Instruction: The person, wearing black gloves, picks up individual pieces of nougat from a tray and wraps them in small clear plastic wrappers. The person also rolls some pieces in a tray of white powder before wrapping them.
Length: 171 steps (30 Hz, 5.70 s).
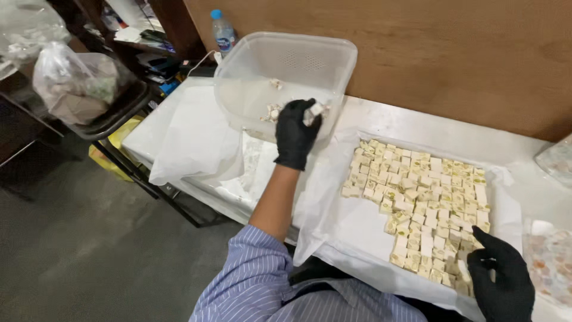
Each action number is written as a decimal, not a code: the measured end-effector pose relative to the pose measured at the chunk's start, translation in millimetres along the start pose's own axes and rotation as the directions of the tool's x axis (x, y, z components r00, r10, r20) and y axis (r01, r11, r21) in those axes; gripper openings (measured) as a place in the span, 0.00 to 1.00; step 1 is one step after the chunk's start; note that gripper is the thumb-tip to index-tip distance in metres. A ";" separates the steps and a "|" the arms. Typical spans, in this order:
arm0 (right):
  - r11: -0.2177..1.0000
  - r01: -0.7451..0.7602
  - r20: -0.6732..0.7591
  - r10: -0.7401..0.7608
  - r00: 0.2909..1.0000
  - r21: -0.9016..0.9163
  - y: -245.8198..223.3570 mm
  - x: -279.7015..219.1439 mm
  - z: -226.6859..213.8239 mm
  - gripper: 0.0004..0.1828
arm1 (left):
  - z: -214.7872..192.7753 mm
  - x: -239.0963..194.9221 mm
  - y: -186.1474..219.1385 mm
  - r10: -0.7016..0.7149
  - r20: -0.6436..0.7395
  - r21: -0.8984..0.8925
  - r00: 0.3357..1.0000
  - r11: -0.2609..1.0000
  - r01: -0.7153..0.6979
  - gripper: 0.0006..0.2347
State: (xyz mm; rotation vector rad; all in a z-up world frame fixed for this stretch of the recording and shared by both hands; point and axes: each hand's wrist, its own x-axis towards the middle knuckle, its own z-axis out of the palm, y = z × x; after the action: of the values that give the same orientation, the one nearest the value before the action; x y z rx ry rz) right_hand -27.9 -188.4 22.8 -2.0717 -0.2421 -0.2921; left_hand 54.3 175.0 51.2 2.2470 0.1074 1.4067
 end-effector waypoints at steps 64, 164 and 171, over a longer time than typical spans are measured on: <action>1.000 -0.002 0.384 -0.004 0.923 0.017 32.0 -4.1 26.3 0.16 | 0.8 -137.8 153.8 -0.187 0.870 -0.292 0.456 0.552 0.782 0.07; 0.561 0.744 0.196 -0.735 0.650 -0.364 49.4 16.9 49.1 0.23 | 14.7 -117.4 142.0 -0.308 0.933 -0.131 0.184 0.185 0.974 0.08; 0.414 0.833 0.232 -0.827 0.513 -0.366 41.3 22.0 46.7 0.08 | 15.4 -118.8 136.2 -0.275 0.951 -0.084 0.142 0.214 0.973 0.10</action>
State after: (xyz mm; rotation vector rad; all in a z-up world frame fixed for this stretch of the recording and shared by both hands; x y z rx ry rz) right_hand 10.0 -167.0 -26.9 -2.2215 -1.3747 -1.0292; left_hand -13.0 12.5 7.1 1.3986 0.2483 -0.2890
